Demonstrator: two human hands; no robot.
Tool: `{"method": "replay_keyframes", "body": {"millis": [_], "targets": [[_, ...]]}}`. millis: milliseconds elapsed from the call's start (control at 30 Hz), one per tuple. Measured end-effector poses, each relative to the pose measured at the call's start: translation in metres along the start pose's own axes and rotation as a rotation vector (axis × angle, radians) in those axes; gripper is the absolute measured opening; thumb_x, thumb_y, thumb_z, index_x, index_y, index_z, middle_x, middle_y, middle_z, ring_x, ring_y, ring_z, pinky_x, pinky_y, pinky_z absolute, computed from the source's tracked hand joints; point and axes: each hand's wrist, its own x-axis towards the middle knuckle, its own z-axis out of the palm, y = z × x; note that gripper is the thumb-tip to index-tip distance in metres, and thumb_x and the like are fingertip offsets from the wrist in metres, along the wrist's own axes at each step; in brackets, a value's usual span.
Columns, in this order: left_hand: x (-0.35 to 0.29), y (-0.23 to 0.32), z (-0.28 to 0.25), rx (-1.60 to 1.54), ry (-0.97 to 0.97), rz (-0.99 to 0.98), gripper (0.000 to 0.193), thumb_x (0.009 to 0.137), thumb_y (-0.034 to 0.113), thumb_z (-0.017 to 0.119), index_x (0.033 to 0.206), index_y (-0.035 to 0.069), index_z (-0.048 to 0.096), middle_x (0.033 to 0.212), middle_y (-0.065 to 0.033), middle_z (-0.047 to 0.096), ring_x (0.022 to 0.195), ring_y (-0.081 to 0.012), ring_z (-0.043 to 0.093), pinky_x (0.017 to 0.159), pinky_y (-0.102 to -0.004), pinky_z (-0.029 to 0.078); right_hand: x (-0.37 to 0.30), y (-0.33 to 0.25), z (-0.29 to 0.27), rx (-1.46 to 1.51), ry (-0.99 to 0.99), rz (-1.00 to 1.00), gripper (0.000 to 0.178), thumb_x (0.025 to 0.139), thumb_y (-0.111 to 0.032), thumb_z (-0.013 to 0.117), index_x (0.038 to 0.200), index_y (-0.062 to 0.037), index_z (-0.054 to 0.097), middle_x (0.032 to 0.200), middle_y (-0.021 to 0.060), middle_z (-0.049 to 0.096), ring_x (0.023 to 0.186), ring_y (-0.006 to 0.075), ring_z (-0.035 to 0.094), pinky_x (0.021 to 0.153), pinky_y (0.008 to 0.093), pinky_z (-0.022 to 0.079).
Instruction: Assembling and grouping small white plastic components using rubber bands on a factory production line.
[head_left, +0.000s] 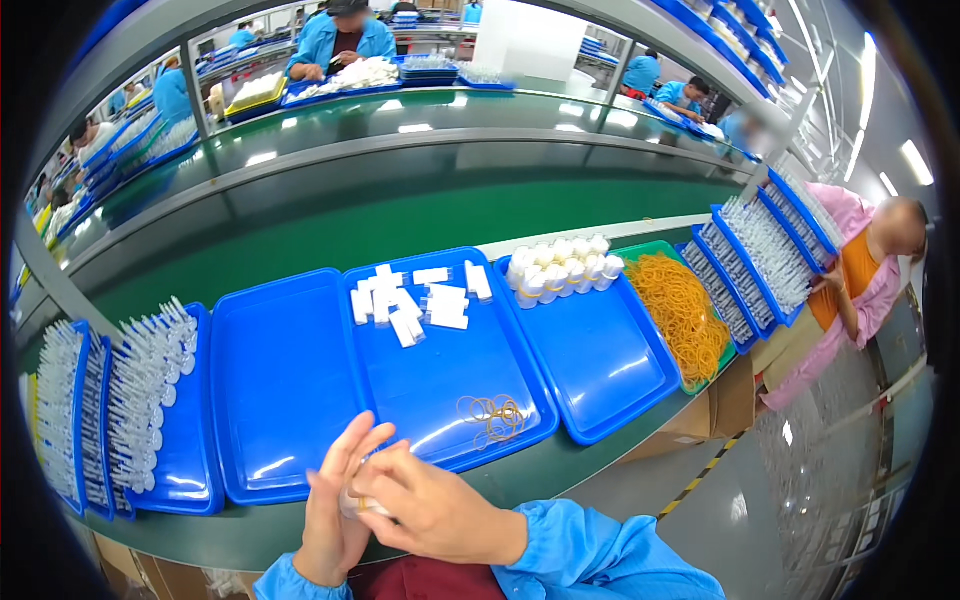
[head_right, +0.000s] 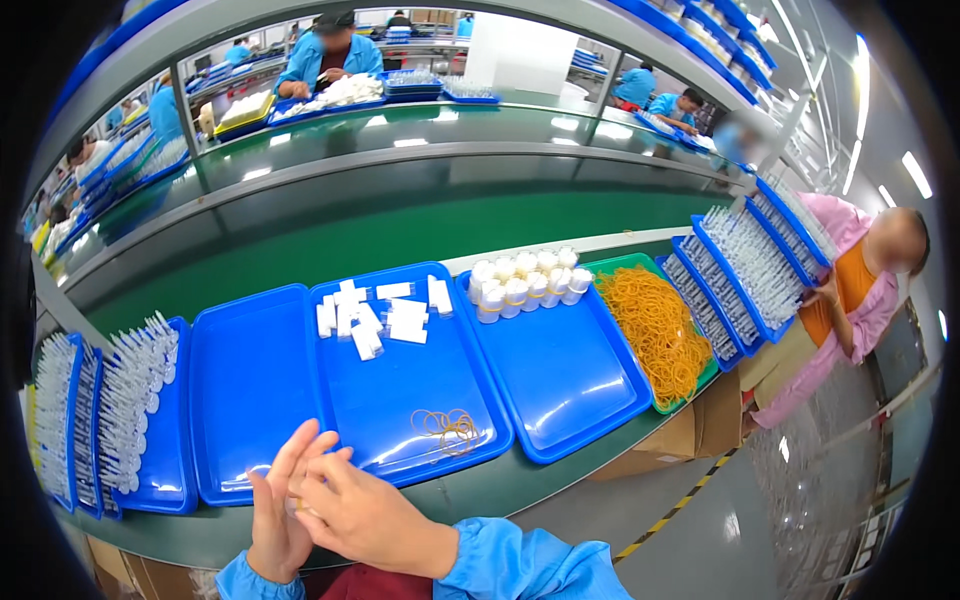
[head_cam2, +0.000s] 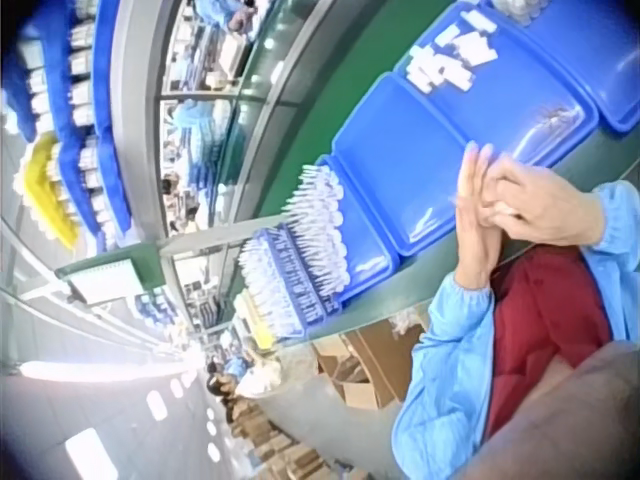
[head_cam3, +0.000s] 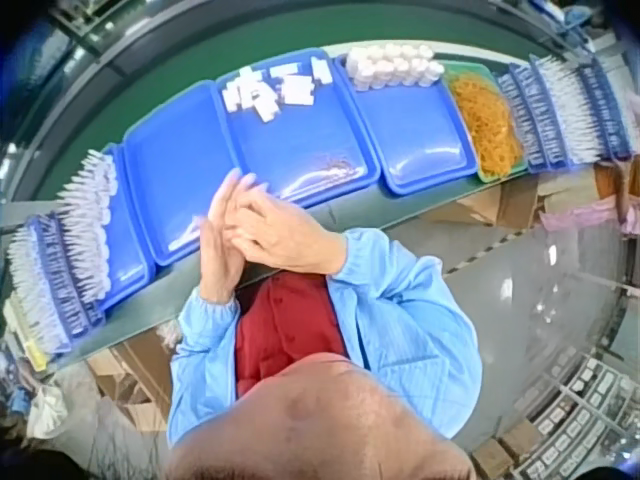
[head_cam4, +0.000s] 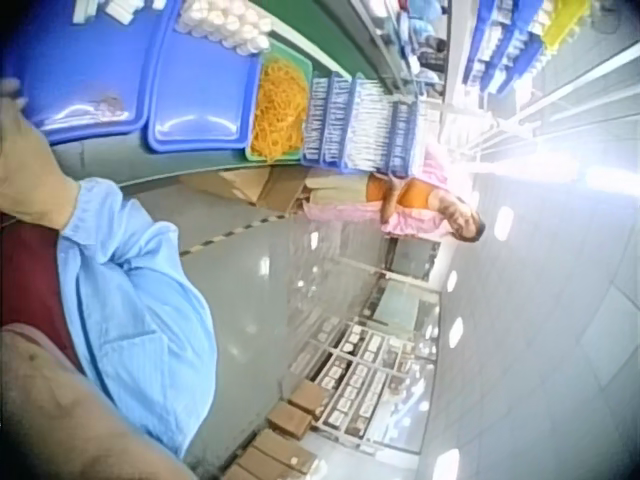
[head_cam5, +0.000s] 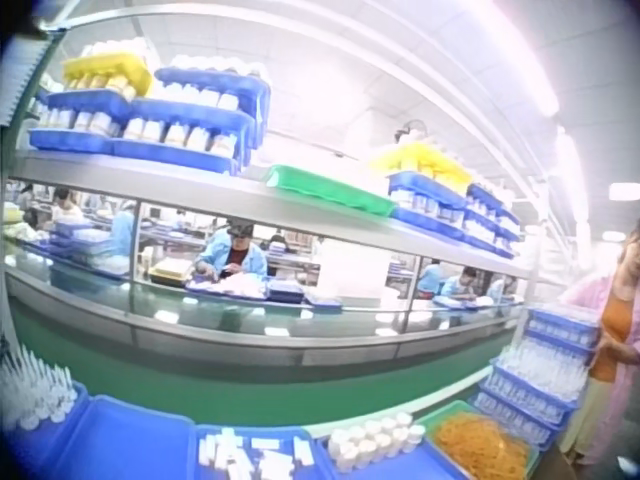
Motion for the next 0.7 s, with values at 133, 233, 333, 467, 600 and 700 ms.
{"method": "replay_keyframes", "body": {"millis": [133, 233, 333, 467, 600, 700], "targets": [[0.000, 0.008, -0.003, -0.081, 0.063, -0.316, 0.089, 0.103, 0.069, 0.023, 0.154, -0.003, 0.032, 0.148, -0.0214, 0.048, 0.133, -0.0362, 0.051, 0.113, -0.0484, 0.043, 0.000, -0.012, 0.004, -0.207, -0.064, -0.042, 0.033, 0.087, -0.014, 0.068, 0.115, 0.0011, 0.059, 0.115, 0.0174, 0.057, 0.107, 0.0322, 0.059, 0.086, 0.0423, 0.053], [0.005, -0.002, -0.006, -0.041, 0.097, -0.189, 0.081, 0.105, 0.064, 0.029, 0.152, -0.002, 0.036, 0.151, -0.0197, 0.046, 0.137, -0.0342, 0.047, 0.116, -0.0492, 0.037, 0.001, -0.006, -0.002, -0.116, -0.050, -0.018, 0.039, 0.087, -0.010, 0.069, 0.122, 0.0001, 0.057, 0.119, 0.0173, 0.057, 0.108, 0.0338, 0.059, 0.091, 0.0425, 0.051], [0.006, -0.003, -0.018, 0.199, 0.181, 0.080, 0.074, 0.105, 0.055, 0.041, 0.151, -0.002, 0.036, 0.153, -0.0176, 0.042, 0.140, -0.0309, 0.043, 0.116, -0.0459, 0.035, -0.001, 0.011, -0.032, 0.071, 0.033, 0.146, 0.054, 0.084, -0.007, 0.073, 0.134, -0.0023, 0.051, 0.126, 0.0164, 0.058, 0.111, 0.0322, 0.061, 0.098, 0.0404, 0.048], [-0.002, 0.020, -0.049, 0.452, 0.429, 0.293, 0.058, 0.105, 0.041, 0.046, 0.147, 0.001, 0.044, 0.149, -0.0132, 0.047, 0.139, -0.0273, 0.044, 0.111, -0.0436, 0.035, -0.006, 0.062, -0.146, -0.289, 0.659, 0.244, 0.040, 0.083, -0.010, 0.080, 0.117, -0.0035, 0.060, 0.108, 0.0114, 0.063, 0.095, 0.0220, 0.064, 0.085, 0.0349, 0.053], [-0.002, 0.028, -0.065, 0.318, 0.618, 0.284, 0.070, 0.094, 0.035, 0.070, 0.150, 0.006, 0.039, 0.130, -0.0177, 0.061, 0.117, -0.0294, 0.062, 0.096, -0.0350, 0.049, -0.044, 0.162, -0.280, -0.863, 0.798, 0.423, 0.048, 0.081, -0.015, 0.082, 0.122, -0.0002, 0.062, 0.104, 0.0158, 0.065, 0.089, 0.0291, 0.064, 0.079, 0.0401, 0.053], [-0.002, 0.025, -0.060, 0.404, 0.595, 0.235, 0.057, 0.099, 0.036, 0.062, 0.144, 0.004, 0.046, 0.137, -0.0139, 0.055, 0.126, -0.0255, 0.053, 0.105, -0.0379, 0.041, -0.040, 0.206, -0.308, -0.917, 0.774, 0.505, 0.048, 0.081, -0.018, 0.082, 0.121, 0.0004, 0.062, 0.106, 0.0183, 0.065, 0.093, 0.0348, 0.064, 0.083, 0.0443, 0.052]]}}
